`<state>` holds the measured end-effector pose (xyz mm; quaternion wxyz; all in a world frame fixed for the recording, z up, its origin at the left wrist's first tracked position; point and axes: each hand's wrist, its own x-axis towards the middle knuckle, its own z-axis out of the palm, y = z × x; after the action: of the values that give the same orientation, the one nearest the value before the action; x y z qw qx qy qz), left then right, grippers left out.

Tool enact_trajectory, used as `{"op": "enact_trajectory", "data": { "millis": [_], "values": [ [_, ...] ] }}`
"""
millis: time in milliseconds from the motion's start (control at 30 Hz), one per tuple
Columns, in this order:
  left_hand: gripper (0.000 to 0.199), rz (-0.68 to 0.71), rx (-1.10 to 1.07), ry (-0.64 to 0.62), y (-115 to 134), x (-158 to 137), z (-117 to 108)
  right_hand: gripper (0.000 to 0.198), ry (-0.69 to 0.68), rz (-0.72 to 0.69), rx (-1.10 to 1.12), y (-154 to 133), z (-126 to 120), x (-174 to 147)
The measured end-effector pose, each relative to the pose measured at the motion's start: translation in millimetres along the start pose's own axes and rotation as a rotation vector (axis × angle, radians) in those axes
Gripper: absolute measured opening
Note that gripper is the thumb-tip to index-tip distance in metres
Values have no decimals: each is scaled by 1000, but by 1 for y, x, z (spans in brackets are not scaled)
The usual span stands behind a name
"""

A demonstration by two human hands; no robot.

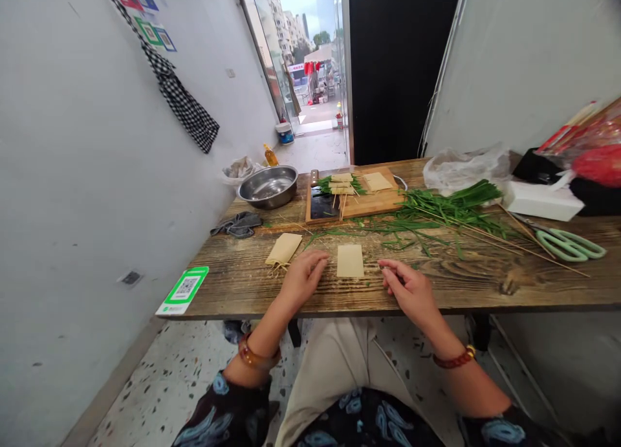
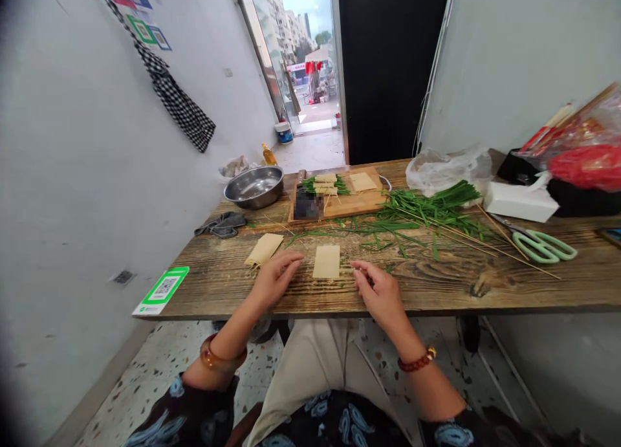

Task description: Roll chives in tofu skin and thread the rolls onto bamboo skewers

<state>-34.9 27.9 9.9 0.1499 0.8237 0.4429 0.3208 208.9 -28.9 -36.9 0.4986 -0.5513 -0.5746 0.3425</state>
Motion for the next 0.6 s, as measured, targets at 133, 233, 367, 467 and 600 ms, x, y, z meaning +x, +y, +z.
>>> {"op": "enact_trajectory", "data": {
  "millis": [133, 233, 367, 467, 600],
  "values": [
    [27, 175, 109, -185, 6, -11, 6, 35, 3, 4, 4, 2, 1, 1],
    [33, 243, 173, -258, 16, -11, 22, 34, 22, -19, -19, 3, 3, 2],
    [33, 275, 196, -287, 26, -4, 36, 31, 17, -62, -41, -1, 7, 4],
    [29, 302, 170, -327, 32, 7, 37, 29, -21, -89, -117, -8, 2, 9],
    [25, 264, 85, -361, 36, 30, 34, 27, -48, -194, -375, -18, -32, 24]
  ]
}}
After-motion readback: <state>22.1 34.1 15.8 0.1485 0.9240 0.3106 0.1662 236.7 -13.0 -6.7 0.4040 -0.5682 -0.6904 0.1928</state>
